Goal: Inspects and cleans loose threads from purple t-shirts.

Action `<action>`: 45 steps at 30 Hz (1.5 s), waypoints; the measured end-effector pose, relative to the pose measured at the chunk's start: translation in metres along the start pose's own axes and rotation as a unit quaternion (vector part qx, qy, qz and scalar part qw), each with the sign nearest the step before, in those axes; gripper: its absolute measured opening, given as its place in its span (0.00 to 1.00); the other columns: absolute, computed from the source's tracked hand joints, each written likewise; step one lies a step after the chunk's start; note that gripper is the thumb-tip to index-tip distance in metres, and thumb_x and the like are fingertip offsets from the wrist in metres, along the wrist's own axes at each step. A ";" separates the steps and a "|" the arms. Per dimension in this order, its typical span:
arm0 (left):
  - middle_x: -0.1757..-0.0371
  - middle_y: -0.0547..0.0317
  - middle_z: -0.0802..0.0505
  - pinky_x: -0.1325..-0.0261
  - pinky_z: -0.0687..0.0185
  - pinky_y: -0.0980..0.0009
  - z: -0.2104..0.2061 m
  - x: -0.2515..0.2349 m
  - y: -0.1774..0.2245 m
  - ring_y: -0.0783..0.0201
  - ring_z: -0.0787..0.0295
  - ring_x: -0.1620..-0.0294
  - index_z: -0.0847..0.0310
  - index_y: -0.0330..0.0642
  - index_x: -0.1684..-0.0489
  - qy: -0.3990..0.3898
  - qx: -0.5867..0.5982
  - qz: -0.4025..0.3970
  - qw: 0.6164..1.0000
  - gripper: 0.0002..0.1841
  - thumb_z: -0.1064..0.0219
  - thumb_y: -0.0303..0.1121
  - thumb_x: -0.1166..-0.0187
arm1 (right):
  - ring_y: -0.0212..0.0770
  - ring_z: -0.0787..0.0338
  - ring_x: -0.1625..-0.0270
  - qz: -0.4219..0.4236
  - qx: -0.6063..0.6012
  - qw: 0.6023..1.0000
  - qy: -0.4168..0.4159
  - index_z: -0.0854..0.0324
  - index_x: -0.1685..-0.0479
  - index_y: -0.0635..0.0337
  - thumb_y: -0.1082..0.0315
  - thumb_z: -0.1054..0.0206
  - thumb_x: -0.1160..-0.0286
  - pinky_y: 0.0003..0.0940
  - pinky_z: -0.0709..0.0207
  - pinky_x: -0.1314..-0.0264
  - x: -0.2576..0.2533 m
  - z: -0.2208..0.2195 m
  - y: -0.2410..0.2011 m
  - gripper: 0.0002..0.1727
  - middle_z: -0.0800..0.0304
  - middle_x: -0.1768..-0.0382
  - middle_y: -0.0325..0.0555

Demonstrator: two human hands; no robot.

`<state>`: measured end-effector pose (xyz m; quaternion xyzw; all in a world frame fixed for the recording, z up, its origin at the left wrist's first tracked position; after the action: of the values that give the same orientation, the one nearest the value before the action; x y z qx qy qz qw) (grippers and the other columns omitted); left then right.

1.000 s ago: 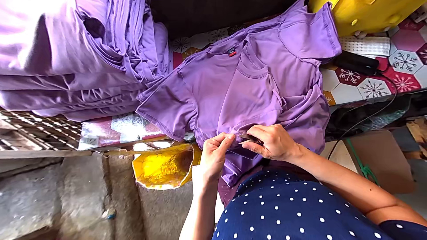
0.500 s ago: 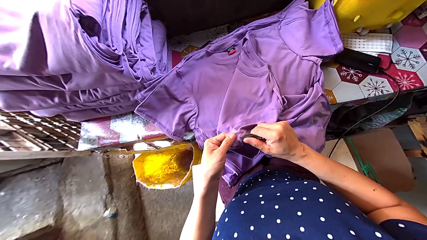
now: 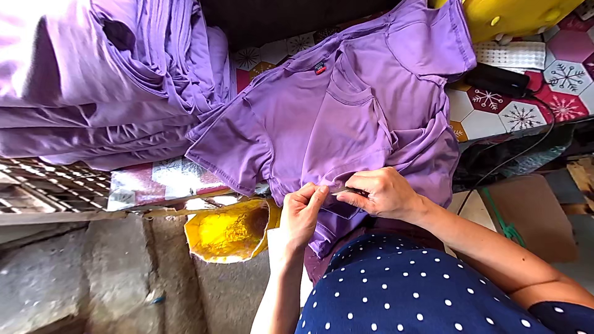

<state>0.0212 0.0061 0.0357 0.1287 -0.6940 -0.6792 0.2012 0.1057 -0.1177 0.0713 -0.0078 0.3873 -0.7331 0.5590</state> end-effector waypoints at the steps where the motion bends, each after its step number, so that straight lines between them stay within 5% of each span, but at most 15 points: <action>1: 0.77 0.73 0.16 0.64 0.23 0.80 0.000 0.000 0.000 0.79 0.20 0.73 0.14 0.47 0.80 -0.002 -0.002 0.001 1.000 0.16 0.40 0.27 0.19 | 0.35 0.20 0.82 0.003 0.008 1.000 0.002 0.13 0.78 0.57 0.48 0.39 0.15 0.33 0.35 0.82 0.000 0.001 -0.001 0.26 0.18 0.84 0.39; 4: 0.77 0.73 0.15 0.65 0.23 0.81 -0.001 0.000 -0.002 0.79 0.20 0.73 0.13 0.47 0.80 -0.004 0.006 0.005 1.000 0.16 0.41 0.27 0.18 | 0.35 0.19 0.81 -0.028 0.007 0.999 0.035 0.13 0.77 0.58 0.49 0.37 0.17 0.34 0.32 0.81 0.001 0.009 0.004 0.25 0.17 0.83 0.40; 7: 0.70 0.71 0.11 0.58 0.17 0.79 -0.004 0.000 -0.001 0.78 0.15 0.66 0.09 0.45 0.70 -0.055 0.027 -0.007 0.998 0.07 0.31 0.28 0.23 | 0.39 0.14 0.69 -0.121 -0.009 0.992 0.045 0.11 0.52 0.60 0.41 0.25 0.32 0.39 0.20 0.72 0.004 0.011 0.031 0.28 0.13 0.66 0.44; 9: 0.64 0.68 0.09 0.52 0.13 0.77 -0.003 0.001 0.002 0.75 0.12 0.61 0.08 0.43 0.64 -0.084 -0.007 -0.036 0.996 0.02 0.25 0.28 0.29 | 0.47 0.09 0.61 -0.162 -0.011 0.987 0.005 0.12 0.47 0.61 0.54 0.19 0.37 0.49 0.16 0.64 0.008 0.002 0.047 0.24 0.10 0.58 0.49; 11: 0.67 0.71 0.10 0.57 0.16 0.81 0.011 0.002 0.011 0.79 0.14 0.64 0.08 0.43 0.66 -0.016 -0.110 -0.110 0.988 0.02 0.26 0.28 0.32 | 0.46 0.10 0.68 -0.132 0.018 0.990 0.054 0.11 0.60 0.63 0.68 0.24 0.39 0.46 0.18 0.71 0.015 0.006 0.044 0.10 0.10 0.66 0.49; 15: 0.71 0.66 0.16 0.69 0.31 0.88 0.063 0.004 0.005 0.83 0.26 0.73 0.07 0.34 0.62 0.234 -0.232 -0.201 0.922 0.11 0.34 0.20 0.38 | 0.42 0.11 0.69 0.032 0.074 0.979 0.186 0.13 0.65 0.63 0.73 0.31 0.35 0.33 0.21 0.75 0.042 0.015 0.008 0.04 0.10 0.65 0.53; 18: 0.85 0.72 0.17 0.82 0.28 0.85 0.077 -0.001 -0.054 0.82 0.24 0.87 0.25 0.40 0.61 0.290 -0.032 0.002 0.957 0.08 0.42 0.15 0.23 | 0.44 0.12 0.77 0.038 0.080 0.989 0.120 0.11 0.65 0.61 0.74 0.34 0.31 0.35 0.23 0.81 0.056 -0.022 0.011 0.06 0.09 0.65 0.53; 21: 0.87 0.67 0.18 0.86 0.26 0.85 0.055 0.015 -0.085 0.78 0.21 0.89 0.30 0.41 0.64 0.302 0.154 0.152 0.929 0.10 0.51 0.22 0.09 | 0.46 0.13 0.79 -0.002 0.067 0.997 0.035 0.11 0.65 0.60 0.73 0.36 0.33 0.41 0.25 0.85 0.060 -0.051 0.021 0.07 0.09 0.65 0.51; 25: 0.68 0.60 0.10 0.69 0.12 0.76 0.049 0.029 -0.080 0.69 0.09 0.72 0.28 0.38 0.52 0.283 0.198 0.107 0.932 0.10 0.57 0.26 0.07 | 0.49 0.11 0.74 -0.044 0.004 0.997 -0.060 0.11 0.62 0.60 0.68 0.34 0.31 0.47 0.23 0.80 0.054 -0.060 0.026 0.08 0.09 0.63 0.52; 27: 0.67 0.60 0.10 0.68 0.11 0.75 0.050 0.031 -0.075 0.68 0.08 0.71 0.29 0.39 0.51 0.278 0.183 0.078 0.940 0.11 0.58 0.28 0.08 | 0.49 0.11 0.74 -0.026 -0.006 0.995 -0.092 0.12 0.65 0.59 0.68 0.34 0.32 0.48 0.24 0.80 0.048 -0.061 0.022 0.07 0.11 0.65 0.51; 31: 0.70 0.62 0.09 0.69 0.10 0.76 0.049 0.030 -0.065 0.71 0.09 0.73 0.33 0.38 0.52 0.271 0.138 0.048 0.951 0.07 0.42 0.17 0.18 | 0.53 0.09 0.66 -0.052 -0.027 0.980 -0.189 0.11 0.60 0.61 0.61 0.29 0.31 0.54 0.20 0.71 0.042 -0.067 0.020 0.11 0.09 0.60 0.53; 34: 0.72 0.64 0.09 0.68 0.12 0.78 0.049 0.030 -0.061 0.73 0.10 0.73 0.31 0.39 0.56 0.268 0.134 0.027 0.954 0.12 0.38 0.12 0.25 | 0.41 0.09 0.59 -0.138 -0.144 0.974 -0.105 0.08 0.55 0.62 0.47 0.25 0.27 0.41 0.16 0.55 0.030 -0.051 0.019 0.23 0.07 0.59 0.48; 36: 0.72 0.66 0.09 0.66 0.11 0.77 0.045 0.031 -0.057 0.72 0.09 0.72 0.32 0.40 0.56 0.258 0.146 0.016 0.955 0.13 0.38 0.12 0.26 | 0.30 0.14 0.62 -0.193 -0.200 0.961 -0.010 0.07 0.58 0.63 0.49 0.23 0.30 0.27 0.20 0.57 0.020 -0.045 0.021 0.22 0.09 0.65 0.43; 40: 0.70 0.63 0.08 0.60 0.07 0.71 0.034 0.032 -0.054 0.69 0.08 0.70 0.33 0.40 0.57 0.235 0.185 0.016 0.954 0.14 0.39 0.11 0.27 | 0.29 0.14 0.66 -0.264 -0.233 0.936 0.004 0.09 0.63 0.64 0.59 0.22 0.30 0.29 0.20 0.58 0.007 -0.065 0.030 0.14 0.09 0.68 0.43; 45: 0.69 0.62 0.09 0.57 0.08 0.71 0.035 0.032 -0.053 0.69 0.08 0.69 0.33 0.40 0.56 0.237 0.189 0.008 0.953 0.14 0.39 0.11 0.27 | 0.18 0.18 0.71 -0.281 -0.304 0.910 0.020 0.09 0.65 0.62 0.66 0.27 0.25 0.17 0.24 0.64 0.004 -0.070 0.031 0.08 0.11 0.73 0.36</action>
<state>-0.0275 0.0204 -0.0134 0.3163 -0.7428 -0.4842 0.3372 0.0984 -0.0847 0.0026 -0.2714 0.5839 -0.7070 0.2925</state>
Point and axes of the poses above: each hand's wrist, its own x-axis away from the middle knuckle, its own z-axis out of the back of the hand, y = z × x, the point moved 10 cm from there along -x, towards the middle knuckle
